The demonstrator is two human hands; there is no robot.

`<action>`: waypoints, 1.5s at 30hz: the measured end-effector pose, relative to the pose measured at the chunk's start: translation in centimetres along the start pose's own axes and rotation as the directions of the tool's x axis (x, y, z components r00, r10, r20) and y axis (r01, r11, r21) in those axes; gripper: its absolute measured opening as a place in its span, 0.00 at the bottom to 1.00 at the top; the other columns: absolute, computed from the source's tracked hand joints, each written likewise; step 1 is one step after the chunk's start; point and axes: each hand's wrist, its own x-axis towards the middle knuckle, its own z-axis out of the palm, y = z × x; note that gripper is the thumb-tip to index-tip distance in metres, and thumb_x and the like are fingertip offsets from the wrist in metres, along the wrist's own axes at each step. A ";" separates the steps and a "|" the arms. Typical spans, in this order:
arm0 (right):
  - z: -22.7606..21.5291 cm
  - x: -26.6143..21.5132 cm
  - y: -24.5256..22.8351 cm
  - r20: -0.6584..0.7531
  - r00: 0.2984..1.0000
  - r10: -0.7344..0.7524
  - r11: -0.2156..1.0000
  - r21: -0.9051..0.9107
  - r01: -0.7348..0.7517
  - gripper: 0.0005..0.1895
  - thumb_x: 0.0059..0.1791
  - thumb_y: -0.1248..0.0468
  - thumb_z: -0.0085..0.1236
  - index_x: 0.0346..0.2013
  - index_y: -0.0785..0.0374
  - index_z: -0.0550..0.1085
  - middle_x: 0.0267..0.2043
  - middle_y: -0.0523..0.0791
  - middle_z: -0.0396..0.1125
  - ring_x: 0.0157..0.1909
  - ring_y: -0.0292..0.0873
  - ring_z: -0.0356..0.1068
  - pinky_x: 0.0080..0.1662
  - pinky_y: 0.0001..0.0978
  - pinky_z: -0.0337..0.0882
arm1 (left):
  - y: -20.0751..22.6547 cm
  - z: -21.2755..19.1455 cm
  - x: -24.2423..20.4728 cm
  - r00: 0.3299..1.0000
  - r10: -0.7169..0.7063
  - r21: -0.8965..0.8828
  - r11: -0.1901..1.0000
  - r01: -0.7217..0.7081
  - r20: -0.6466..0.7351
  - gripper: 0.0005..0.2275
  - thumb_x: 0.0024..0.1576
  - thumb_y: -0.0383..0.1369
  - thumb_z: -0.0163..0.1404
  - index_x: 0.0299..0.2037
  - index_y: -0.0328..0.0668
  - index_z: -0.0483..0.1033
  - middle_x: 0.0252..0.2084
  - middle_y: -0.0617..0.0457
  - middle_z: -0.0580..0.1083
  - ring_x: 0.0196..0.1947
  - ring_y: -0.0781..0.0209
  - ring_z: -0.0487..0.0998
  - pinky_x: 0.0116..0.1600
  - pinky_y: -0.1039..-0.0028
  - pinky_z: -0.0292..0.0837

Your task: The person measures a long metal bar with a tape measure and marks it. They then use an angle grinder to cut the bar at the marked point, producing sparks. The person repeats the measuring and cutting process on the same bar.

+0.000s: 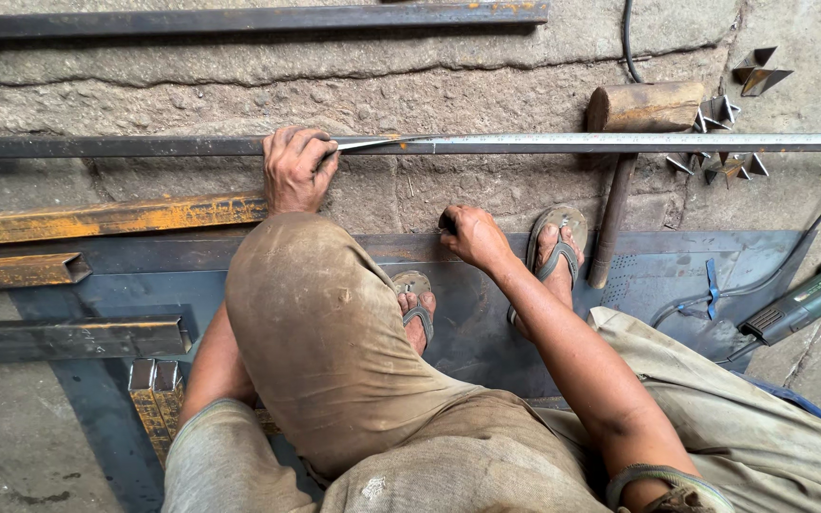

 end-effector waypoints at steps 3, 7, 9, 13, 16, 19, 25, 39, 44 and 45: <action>0.1 0.0 0.3 0.006 1.000 0.016 1.000 -0.009 -0.016 0.12 0.41 0.66 0.66 0.37 0.65 0.75 0.38 0.54 0.72 0.45 0.59 0.73 0.48 0.50 0.71 | -0.6 0.4 -0.3 1.000 0.004 -0.004 1.000 -0.004 -0.001 0.08 0.56 0.30 0.65 0.42 0.42 0.81 0.47 0.53 0.78 0.53 0.51 0.75 0.60 0.59 0.65; 0.2 -0.1 0.6 -0.007 1.000 0.023 1.000 -0.006 -0.023 0.13 0.42 0.65 0.67 0.38 0.66 0.75 0.38 0.56 0.72 0.44 0.61 0.72 0.47 0.51 0.71 | -0.7 0.9 -0.5 0.999 0.048 0.023 0.999 -0.048 -0.024 0.07 0.57 0.31 0.65 0.41 0.43 0.80 0.47 0.52 0.79 0.50 0.54 0.76 0.58 0.60 0.67; 0.2 -0.1 0.9 0.009 1.000 0.020 1.000 0.022 -0.020 0.12 0.41 0.66 0.65 0.37 0.66 0.76 0.37 0.56 0.72 0.44 0.61 0.73 0.47 0.51 0.71 | -0.4 0.6 0.0 0.998 0.002 -0.012 1.000 -0.001 0.068 0.05 0.59 0.32 0.63 0.40 0.45 0.81 0.44 0.53 0.80 0.47 0.57 0.77 0.56 0.60 0.68; 0.3 -0.3 1.5 0.082 0.994 0.071 0.997 -0.009 -0.071 0.12 0.40 0.65 0.65 0.36 0.67 0.76 0.36 0.58 0.73 0.44 0.61 0.73 0.47 0.51 0.71 | 1.6 -0.9 0.9 0.619 -0.387 -0.037 0.829 0.558 0.683 0.08 0.58 0.37 0.57 0.44 0.49 0.80 0.40 0.51 0.79 0.43 0.56 0.80 0.54 0.58 0.73; 1.0 -0.8 2.0 0.099 0.995 0.002 1.000 0.029 -0.005 0.13 0.41 0.63 0.63 0.38 0.66 0.77 0.38 0.57 0.74 0.44 0.61 0.74 0.48 0.49 0.73 | 4.0 -1.5 0.5 0.539 -0.201 -0.177 0.804 0.568 0.818 0.12 0.58 0.39 0.54 0.50 0.50 0.80 0.47 0.48 0.78 0.49 0.53 0.79 0.56 0.60 0.73; 1.5 -1.1 3.0 0.198 0.979 0.036 0.999 0.030 -0.043 0.17 0.39 0.63 0.65 0.39 0.67 0.76 0.39 0.59 0.73 0.45 0.63 0.73 0.46 0.51 0.72 | 6.1 0.6 -0.4 0.701 0.200 -0.517 0.812 0.273 0.684 0.15 0.61 0.39 0.51 0.55 0.50 0.81 0.56 0.46 0.75 0.56 0.51 0.76 0.62 0.61 0.70; 6.0 -2.5 6.5 0.449 0.894 -0.008 1.000 0.023 -0.003 0.19 0.40 0.61 0.64 0.43 0.63 0.78 0.42 0.58 0.74 0.49 0.60 0.74 0.50 0.49 0.73 | 8.4 12.5 -1.3 0.557 0.439 -0.547 0.836 0.033 0.705 0.20 0.52 0.41 0.57 0.54 0.46 0.81 0.56 0.42 0.75 0.56 0.46 0.74 0.58 0.61 0.69; 11.1 -4.5 8.9 0.412 0.888 -0.206 0.972 0.193 0.136 0.18 0.44 0.54 0.63 0.44 0.61 0.80 0.46 0.55 0.75 0.49 0.57 0.74 0.50 0.48 0.73 | 8.2 17.1 2.1 0.200 0.488 -0.512 0.854 0.089 0.850 0.16 0.59 0.38 0.49 0.51 0.38 0.79 0.49 0.41 0.77 0.49 0.48 0.78 0.50 0.62 0.72; 7.0 -4.7 5.4 0.584 0.810 -0.059 0.962 0.251 -0.111 0.19 0.40 0.55 0.66 0.42 0.58 0.79 0.36 0.51 0.77 0.39 0.53 0.77 0.44 0.45 0.74 | 5.4 13.5 0.0 0.012 0.036 -0.038 0.927 0.373 0.999 0.17 0.61 0.44 0.47 0.51 0.42 0.79 0.50 0.44 0.78 0.51 0.49 0.78 0.52 0.62 0.71; 6.3 -4.4 5.5 0.599 0.799 -0.054 0.963 0.242 -0.117 0.18 0.39 0.55 0.67 0.40 0.58 0.80 0.37 0.50 0.77 0.39 0.51 0.77 0.44 0.45 0.74 | 5.2 12.8 -0.1 0.098 0.050 -0.083 0.925 0.370 0.994 0.17 0.61 0.43 0.48 0.52 0.40 0.78 0.50 0.41 0.77 0.52 0.47 0.78 0.52 0.61 0.71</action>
